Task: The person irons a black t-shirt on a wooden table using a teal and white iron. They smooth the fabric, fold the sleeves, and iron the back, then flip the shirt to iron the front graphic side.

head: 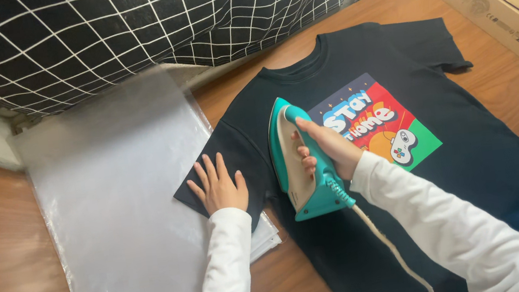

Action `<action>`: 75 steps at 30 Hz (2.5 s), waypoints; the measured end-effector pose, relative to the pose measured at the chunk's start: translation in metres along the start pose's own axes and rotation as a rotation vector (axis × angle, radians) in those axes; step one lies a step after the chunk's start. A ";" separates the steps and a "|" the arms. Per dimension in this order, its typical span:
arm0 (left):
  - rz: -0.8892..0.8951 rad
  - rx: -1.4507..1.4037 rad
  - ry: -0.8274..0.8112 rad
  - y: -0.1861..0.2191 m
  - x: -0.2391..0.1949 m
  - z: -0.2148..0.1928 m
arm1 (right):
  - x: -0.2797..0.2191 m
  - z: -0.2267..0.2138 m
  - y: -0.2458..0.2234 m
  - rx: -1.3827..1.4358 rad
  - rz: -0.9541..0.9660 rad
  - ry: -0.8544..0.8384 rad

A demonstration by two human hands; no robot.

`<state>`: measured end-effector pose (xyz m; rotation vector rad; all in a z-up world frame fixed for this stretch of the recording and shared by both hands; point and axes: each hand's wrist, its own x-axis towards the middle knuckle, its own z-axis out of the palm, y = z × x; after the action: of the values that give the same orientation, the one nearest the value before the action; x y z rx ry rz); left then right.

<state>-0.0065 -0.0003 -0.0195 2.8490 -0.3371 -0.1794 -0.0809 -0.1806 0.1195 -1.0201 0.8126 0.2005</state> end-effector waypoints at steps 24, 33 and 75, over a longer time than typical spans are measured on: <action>0.034 0.093 0.108 0.015 -0.041 0.001 | -0.013 -0.015 0.016 -0.030 -0.154 0.102; 0.031 0.114 0.089 0.017 -0.042 -0.002 | 0.016 -0.014 -0.024 -0.045 -0.132 0.019; 0.158 0.096 0.100 0.146 -0.055 0.042 | -0.070 -0.173 -0.026 -0.173 -0.031 0.141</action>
<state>-0.0967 -0.1343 -0.0145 2.8954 -0.5616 0.0110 -0.2047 -0.3208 0.1392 -1.2188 0.9187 0.1759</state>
